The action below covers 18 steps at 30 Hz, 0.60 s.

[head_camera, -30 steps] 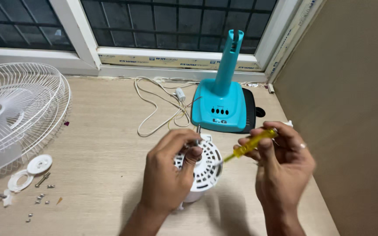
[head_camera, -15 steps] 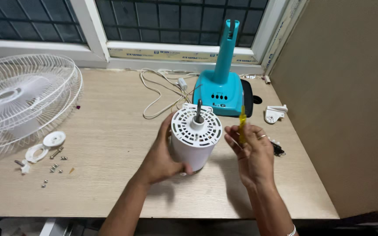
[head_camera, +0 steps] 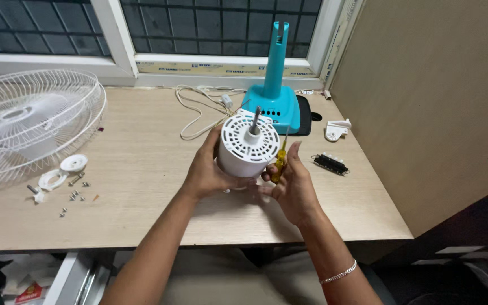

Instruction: The person works on a disassembled electric fan motor, using a yellow screwdriver to tighten screws on the motor housing. They repeatedly insert and remove a metal shaft and adjust small components while the fan base and cage remain on the table.

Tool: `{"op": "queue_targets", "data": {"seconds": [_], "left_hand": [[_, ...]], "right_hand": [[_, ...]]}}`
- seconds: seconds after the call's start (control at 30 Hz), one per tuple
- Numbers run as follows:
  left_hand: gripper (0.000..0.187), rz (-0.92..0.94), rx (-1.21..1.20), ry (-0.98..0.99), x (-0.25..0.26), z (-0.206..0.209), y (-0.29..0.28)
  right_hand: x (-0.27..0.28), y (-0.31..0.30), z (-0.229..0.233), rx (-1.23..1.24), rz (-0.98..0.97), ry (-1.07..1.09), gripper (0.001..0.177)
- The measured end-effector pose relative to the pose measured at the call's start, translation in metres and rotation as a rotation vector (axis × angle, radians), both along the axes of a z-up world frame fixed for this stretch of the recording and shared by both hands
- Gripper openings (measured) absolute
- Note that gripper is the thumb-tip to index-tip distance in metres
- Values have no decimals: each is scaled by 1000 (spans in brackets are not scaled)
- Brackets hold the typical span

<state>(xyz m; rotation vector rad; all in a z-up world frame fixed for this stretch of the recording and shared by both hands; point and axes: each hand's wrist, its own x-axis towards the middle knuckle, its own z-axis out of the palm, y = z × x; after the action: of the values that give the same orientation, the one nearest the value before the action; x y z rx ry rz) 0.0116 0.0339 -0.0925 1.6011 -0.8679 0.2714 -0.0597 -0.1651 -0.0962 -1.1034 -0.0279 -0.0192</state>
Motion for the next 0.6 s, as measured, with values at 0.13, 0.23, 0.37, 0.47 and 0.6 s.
{"op": "queue_targets", "data": {"seconds": [0.13, 0.23, 0.37, 0.47, 0.6], "left_hand": [[115, 97, 123, -202, 13, 9, -3], [112, 158, 184, -312, 25, 9, -2], [97, 79, 225, -316, 53, 8, 5], [90, 46, 214, -310, 63, -3, 16], [87, 200, 305, -363, 67, -1, 30]], "right_hand": [[19, -1, -2, -72, -15, 111, 77], [38, 5, -7, -51, 15, 107, 66], [66, 0, -12, -106, 6, 71, 56], [73, 2, -27, -191, 22, 85, 50], [89, 12, -26, -352, -13, 153, 45]]}}
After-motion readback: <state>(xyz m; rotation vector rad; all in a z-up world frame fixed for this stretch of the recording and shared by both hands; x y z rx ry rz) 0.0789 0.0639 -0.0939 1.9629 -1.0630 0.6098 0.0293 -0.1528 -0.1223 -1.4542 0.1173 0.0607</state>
